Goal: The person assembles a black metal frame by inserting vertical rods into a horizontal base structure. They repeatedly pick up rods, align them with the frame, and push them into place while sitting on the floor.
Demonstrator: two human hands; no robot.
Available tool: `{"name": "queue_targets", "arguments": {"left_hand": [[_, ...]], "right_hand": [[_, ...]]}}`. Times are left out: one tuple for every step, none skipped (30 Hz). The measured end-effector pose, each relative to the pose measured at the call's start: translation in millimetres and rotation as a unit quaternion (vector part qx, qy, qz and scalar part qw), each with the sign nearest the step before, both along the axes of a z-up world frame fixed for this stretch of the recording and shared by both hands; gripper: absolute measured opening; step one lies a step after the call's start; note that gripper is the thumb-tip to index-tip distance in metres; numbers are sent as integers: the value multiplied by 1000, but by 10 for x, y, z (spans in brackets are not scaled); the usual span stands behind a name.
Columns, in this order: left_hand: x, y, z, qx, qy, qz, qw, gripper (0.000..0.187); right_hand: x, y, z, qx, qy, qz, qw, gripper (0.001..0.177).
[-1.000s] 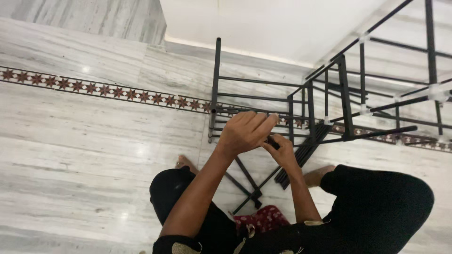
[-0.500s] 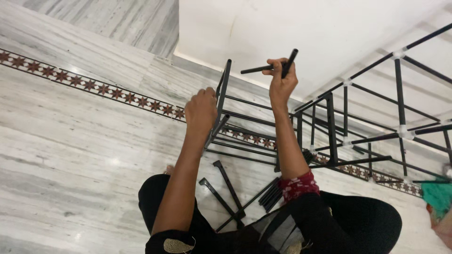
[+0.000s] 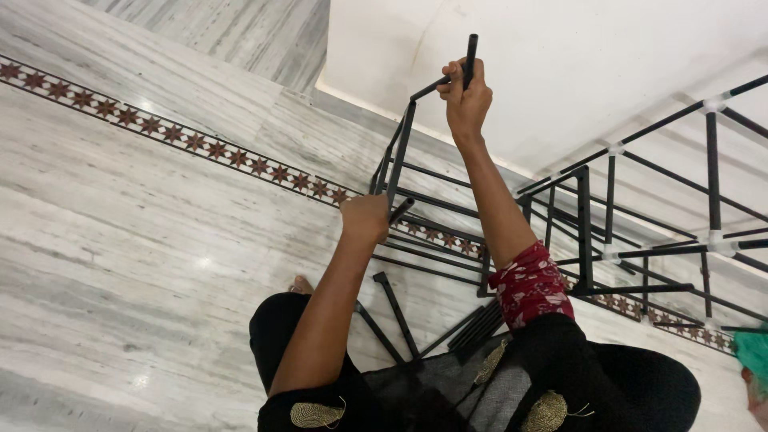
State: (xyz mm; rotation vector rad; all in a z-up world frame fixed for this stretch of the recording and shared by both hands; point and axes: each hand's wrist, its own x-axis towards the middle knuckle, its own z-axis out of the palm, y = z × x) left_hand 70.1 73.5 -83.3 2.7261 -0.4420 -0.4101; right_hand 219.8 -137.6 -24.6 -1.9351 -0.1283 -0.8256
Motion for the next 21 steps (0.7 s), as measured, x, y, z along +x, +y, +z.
{"name": "queue_targets", "arguments": {"left_hand": [[1,0,26,7,26,-6,1000,36],[-6,2,53,14,53,-13,998,47],[-4,10,83,3,50,-12,999,51],[-12,24,109,-9,48,-12,999,55],[-20,34,132,-20,46,-12,999,59],[-21,40,153,-22,44,-10,999,60],[-28,44,168,-24,43,-8,999,61],[-29,45,179,-25,41,-7,999,62],[-32,50,182,-24,46,-8,999,61],[-32,53,181,-23,50,-9,998,60],[-31,58,175,-22,54,-11,998,59],[-30,63,167,-26,56,-13,998,57],[-24,66,158,-30,57,-15,998,56],[-18,69,146,-34,59,-17,998,54],[-23,77,130,-36,57,-16,998,54],[-28,79,115,-39,55,-15,998,53],[-43,87,100,-41,53,-13,998,53],[-50,93,87,-40,58,-16,997,53],[-36,94,79,-39,63,-19,997,53],[-24,97,72,-39,68,-22,997,54],[-25,102,64,-42,62,-21,997,55]], "right_hand": [[18,4,14,-13,7,0,1000,24],[21,7,26,-27,15,0,1000,23],[30,16,42,-26,23,-4,999,23],[37,25,59,-24,31,-8,999,23],[42,32,75,-23,40,-12,999,23],[53,39,92,-28,52,-10,998,22],[59,36,109,-34,64,-10,997,20],[73,34,127,-39,77,-9,996,19],[93,35,142,-57,80,-2,995,19],[125,35,159,-75,84,5,994,19],[164,36,177,-93,88,11,992,19],[208,38,194,-104,93,13,990,19],[260,40,214,-115,97,15,989,19],[313,40,233,-126,101,16,987,19],[354,41,243,-124,109,15,986,19],[395,40,255,-121,117,14,986,20],[422,42,256,-119,125,13,985,20],[446,42,260,-114,131,11,985,21],[488,43,283,-108,137,9,985,22],[525,47,301,-103,142,8,984,23],[551,46,303,-100,151,1,983,22]]}}
